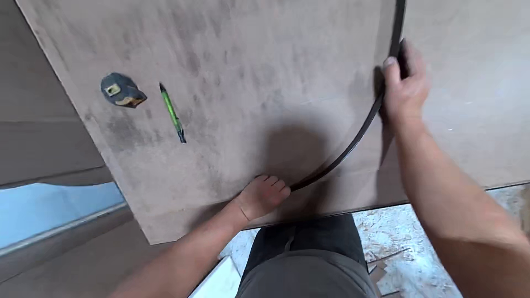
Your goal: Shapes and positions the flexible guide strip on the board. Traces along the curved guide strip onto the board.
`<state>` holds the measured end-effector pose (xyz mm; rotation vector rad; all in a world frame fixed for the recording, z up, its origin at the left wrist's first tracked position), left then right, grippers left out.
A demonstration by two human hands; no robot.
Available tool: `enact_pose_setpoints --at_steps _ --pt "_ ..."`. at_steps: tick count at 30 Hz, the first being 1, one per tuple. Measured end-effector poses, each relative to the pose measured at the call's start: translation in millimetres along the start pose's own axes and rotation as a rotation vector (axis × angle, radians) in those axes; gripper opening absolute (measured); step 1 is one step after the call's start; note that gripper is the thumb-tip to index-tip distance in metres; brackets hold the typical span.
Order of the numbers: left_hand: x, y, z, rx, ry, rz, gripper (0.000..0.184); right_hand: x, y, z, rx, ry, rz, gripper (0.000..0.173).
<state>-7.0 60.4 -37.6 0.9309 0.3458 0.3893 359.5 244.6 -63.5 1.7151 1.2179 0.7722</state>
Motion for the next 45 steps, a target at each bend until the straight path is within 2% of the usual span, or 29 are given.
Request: enact_pose_setpoints --at_steps 3,9,13,16,19,24,28,34,45 --pt "-0.6 -0.1 -4.8 0.010 0.002 0.013 0.016 13.3 -4.6 -1.9 -0.049 0.048 0.037 0.052" --pt "-8.5 -1.7 -7.7 0.040 0.027 0.038 0.024 14.6 -7.1 3.0 -0.087 0.016 0.075 0.038" --pt "-19.9 0.0 -11.8 0.059 0.135 0.087 0.033 14.6 -7.3 0.5 -0.074 0.054 0.095 0.038" --pt "-34.0 -0.7 -13.0 0.060 0.198 0.058 0.032 13.9 -9.4 2.9 -0.090 0.021 0.077 0.035" --pt "-43.3 3.5 -17.5 0.018 0.129 0.016 0.027 13.9 -9.6 3.1 -0.108 0.000 0.075 0.034" --pt "-27.7 2.7 -21.4 -0.010 -0.050 -0.085 0.027 13.3 -8.8 4.1 -0.081 -0.051 0.006 0.036" --pt "-27.6 2.9 -17.1 0.021 -0.032 -0.093 0.027 11.3 -6.2 1.3 -0.120 -0.067 -0.043 0.042" --pt "-27.8 6.2 -16.7 0.045 0.033 -0.105 0.028 10.8 -5.1 0.7 -0.123 -0.073 -0.049 0.039" --pt "-24.4 3.2 -16.9 0.062 -0.003 -0.155 0.025 18.2 -14.6 12.3 -0.063 -0.029 0.010 0.041"
Point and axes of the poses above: each hand's wrist, its own x-axis towards the middle knuckle, its own y-axis out of the back of the hand, z = x × y, the point moved 6 cm from there along x, towards the middle knuckle, and after that the axes turned 12 degrees about -x, right-handed, at the moved point
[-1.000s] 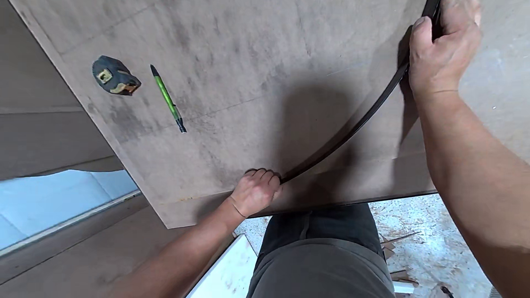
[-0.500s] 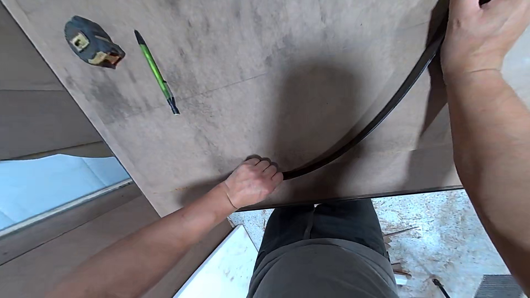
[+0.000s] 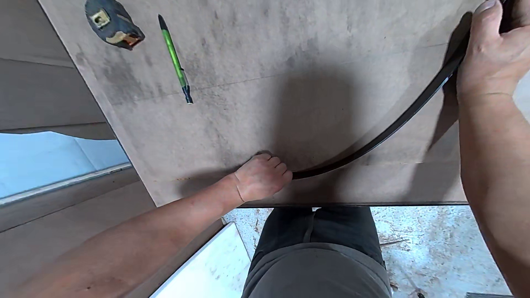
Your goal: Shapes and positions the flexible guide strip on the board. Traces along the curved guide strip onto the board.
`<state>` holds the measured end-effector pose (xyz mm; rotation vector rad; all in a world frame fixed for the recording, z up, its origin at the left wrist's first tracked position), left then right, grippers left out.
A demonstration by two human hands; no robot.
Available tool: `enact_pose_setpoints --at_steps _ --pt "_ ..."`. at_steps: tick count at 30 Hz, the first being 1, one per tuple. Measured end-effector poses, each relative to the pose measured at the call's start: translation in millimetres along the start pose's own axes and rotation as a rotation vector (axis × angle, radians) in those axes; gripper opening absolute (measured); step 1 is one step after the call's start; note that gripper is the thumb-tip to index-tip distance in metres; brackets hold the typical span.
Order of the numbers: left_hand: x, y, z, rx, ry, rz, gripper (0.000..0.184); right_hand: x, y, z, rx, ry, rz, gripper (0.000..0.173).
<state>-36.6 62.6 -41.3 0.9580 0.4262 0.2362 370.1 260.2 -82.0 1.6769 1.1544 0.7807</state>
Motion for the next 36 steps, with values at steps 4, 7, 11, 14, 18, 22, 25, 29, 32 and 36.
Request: enact_pose_setpoints --at_steps 4,7,11,14,18,22,25,29,32,36 --pt "2.2 0.8 -0.4 -0.011 0.015 -0.021 0.024 1.4 -1.2 1.9 -0.002 0.017 0.006 0.042" --pt "4.0 1.5 -1.3 -0.010 0.025 -0.047 0.023 0.9 0.7 -0.4 0.018 0.074 0.042 0.043" --pt "7.0 0.9 -2.3 -0.002 0.031 -0.069 0.023 -1.0 7.0 -5.4 0.047 0.134 0.071 0.052" --pt "4.0 0.0 -2.9 -0.011 0.041 -0.122 0.022 -7.5 8.6 -8.8 0.077 0.159 0.098 0.052" --pt "5.5 1.1 -2.1 0.006 0.063 -0.102 0.015 -14.8 15.1 -14.1 0.080 0.146 0.166 0.048" --pt "5.0 -3.0 -4.1 0.023 0.035 -0.003 0.019 -14.9 17.3 -10.6 0.092 0.121 0.155 0.048" --pt "5.0 -5.0 -5.7 0.021 0.021 -0.020 0.019 -15.6 14.5 -7.1 0.139 0.143 0.174 0.047" --pt "7.9 -6.1 -7.2 -0.009 0.066 -0.126 0.015 -15.2 14.0 -5.3 0.163 0.152 0.172 0.048" --pt "7.2 -6.9 -8.2 -0.001 0.048 -0.079 0.018 -15.1 14.3 -4.1 0.174 0.149 0.171 0.048" --pt "10.1 -8.8 -9.7 -0.041 0.131 -0.297 0.018 -15.2 14.3 -3.9 0.169 0.146 0.160 0.047"
Point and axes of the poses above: each hand's wrist, its own x-axis towards the middle knuckle, its own y-axis out of the back of the hand, z = x × y, the point moved 6 cm from there along x, towards the middle knuckle, and after that the axes turned 12 degrees about -x, right-handed, at the moved point
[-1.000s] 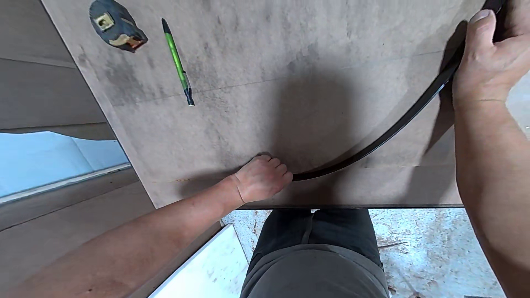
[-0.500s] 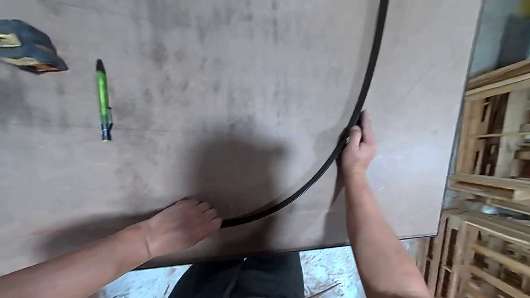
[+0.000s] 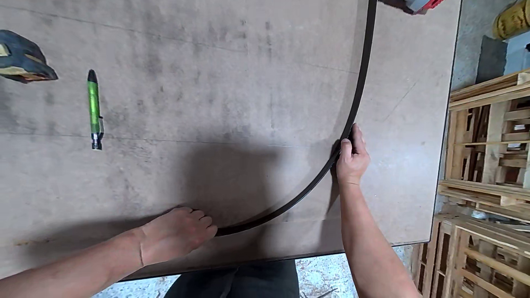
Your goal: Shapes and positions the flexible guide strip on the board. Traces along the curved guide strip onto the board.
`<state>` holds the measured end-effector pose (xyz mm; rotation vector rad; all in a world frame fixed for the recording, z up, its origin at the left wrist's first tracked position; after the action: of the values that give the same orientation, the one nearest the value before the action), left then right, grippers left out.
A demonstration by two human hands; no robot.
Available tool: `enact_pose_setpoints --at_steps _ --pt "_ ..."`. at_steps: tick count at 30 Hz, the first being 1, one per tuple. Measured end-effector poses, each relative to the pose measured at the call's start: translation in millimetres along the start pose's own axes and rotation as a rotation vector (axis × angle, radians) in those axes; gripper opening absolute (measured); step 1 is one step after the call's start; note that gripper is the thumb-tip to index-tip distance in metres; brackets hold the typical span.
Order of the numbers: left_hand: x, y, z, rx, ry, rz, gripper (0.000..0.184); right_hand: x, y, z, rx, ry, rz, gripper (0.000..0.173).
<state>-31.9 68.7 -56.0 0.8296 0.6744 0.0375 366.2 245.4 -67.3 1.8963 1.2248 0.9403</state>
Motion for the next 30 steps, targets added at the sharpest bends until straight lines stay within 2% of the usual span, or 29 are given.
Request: enact_pose_setpoints --at_steps 5,9,12,18,21,27,30 --pt "1.7 5.5 2.0 0.025 -0.021 0.012 0.014 0.5 -0.1 -0.1 0.001 -0.001 -0.001 0.046" --pt "3.0 7.6 2.6 0.056 -0.048 0.100 0.015 1.1 0.8 0.4 -0.021 -0.008 0.008 0.045" --pt "5.2 8.5 0.6 0.021 -0.012 -0.008 0.015 2.4 1.4 -0.2 -0.008 -0.012 0.002 0.045" --pt "4.8 13.9 2.0 -0.042 -0.010 -0.012 0.015 1.3 1.2 -2.8 -0.044 -0.005 0.006 0.048" --pt "5.7 17.2 3.0 -0.127 0.014 -0.157 0.015 0.1 1.2 -2.4 -0.054 -0.008 0.015 0.048" --pt "3.3 14.3 1.8 -0.116 -0.029 -0.053 0.013 0.1 0.3 -4.8 -0.046 -0.008 0.036 0.047" --pt "5.7 29.4 6.5 -0.131 0.006 -0.081 0.018 -3.0 2.9 -8.5 -0.083 -0.005 0.009 0.048"
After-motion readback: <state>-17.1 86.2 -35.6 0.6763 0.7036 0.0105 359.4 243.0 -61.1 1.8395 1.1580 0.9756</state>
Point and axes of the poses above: each hand's wrist, its own x-axis towards the middle knuckle, its own y-axis out of the back of the hand, z = x × y, the point moved 6 cm from there along x, towards the middle knuckle, and after that the axes turned 12 degrees about -x, right-handed, at the moved point
